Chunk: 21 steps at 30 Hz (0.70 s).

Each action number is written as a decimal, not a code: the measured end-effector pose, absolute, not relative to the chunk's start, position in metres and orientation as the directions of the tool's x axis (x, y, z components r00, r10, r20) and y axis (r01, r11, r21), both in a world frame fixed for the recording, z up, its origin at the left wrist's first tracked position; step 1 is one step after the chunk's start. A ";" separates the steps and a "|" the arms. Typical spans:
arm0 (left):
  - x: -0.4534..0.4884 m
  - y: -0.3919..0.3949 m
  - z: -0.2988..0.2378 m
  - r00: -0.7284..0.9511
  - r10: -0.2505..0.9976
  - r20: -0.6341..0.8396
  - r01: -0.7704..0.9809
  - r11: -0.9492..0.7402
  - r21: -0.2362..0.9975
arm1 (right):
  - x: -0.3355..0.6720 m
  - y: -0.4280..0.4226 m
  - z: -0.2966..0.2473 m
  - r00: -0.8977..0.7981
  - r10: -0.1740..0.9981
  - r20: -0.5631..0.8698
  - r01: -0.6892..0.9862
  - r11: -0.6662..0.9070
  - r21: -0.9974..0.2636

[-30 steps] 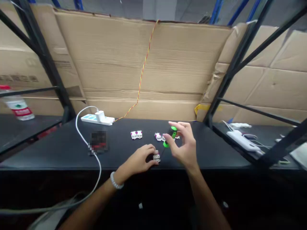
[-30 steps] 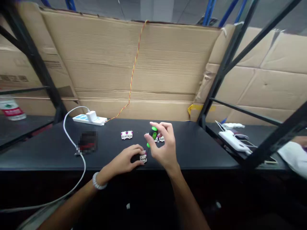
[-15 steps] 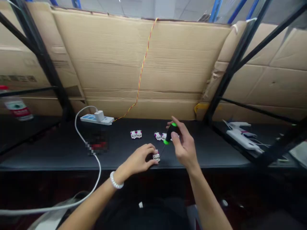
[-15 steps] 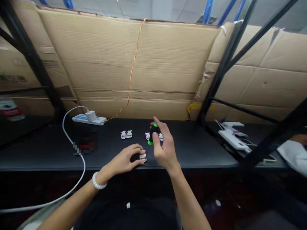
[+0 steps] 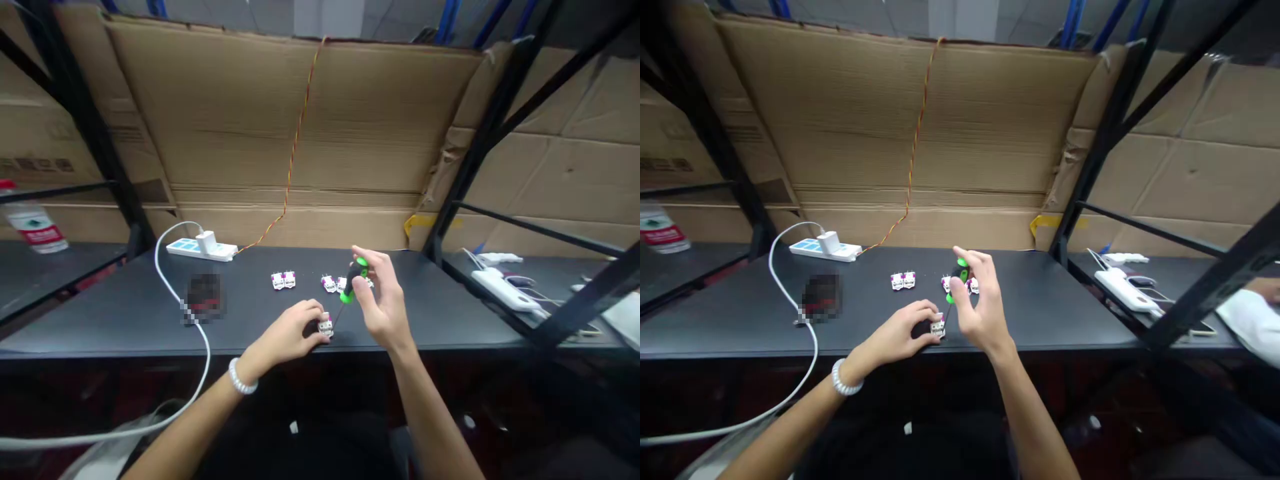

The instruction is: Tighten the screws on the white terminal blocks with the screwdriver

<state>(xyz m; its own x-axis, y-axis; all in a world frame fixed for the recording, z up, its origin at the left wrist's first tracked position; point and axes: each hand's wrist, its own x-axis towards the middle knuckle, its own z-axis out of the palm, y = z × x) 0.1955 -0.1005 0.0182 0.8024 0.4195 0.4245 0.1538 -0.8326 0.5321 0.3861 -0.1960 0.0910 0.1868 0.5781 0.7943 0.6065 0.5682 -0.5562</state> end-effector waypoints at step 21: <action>0.195 -0.101 0.019 0.801 0.424 0.423 0.157 -0.830 0.535 | 0.385 -0.196 0.091 0.159 0.576 0.802 0.585 0.600 -0.546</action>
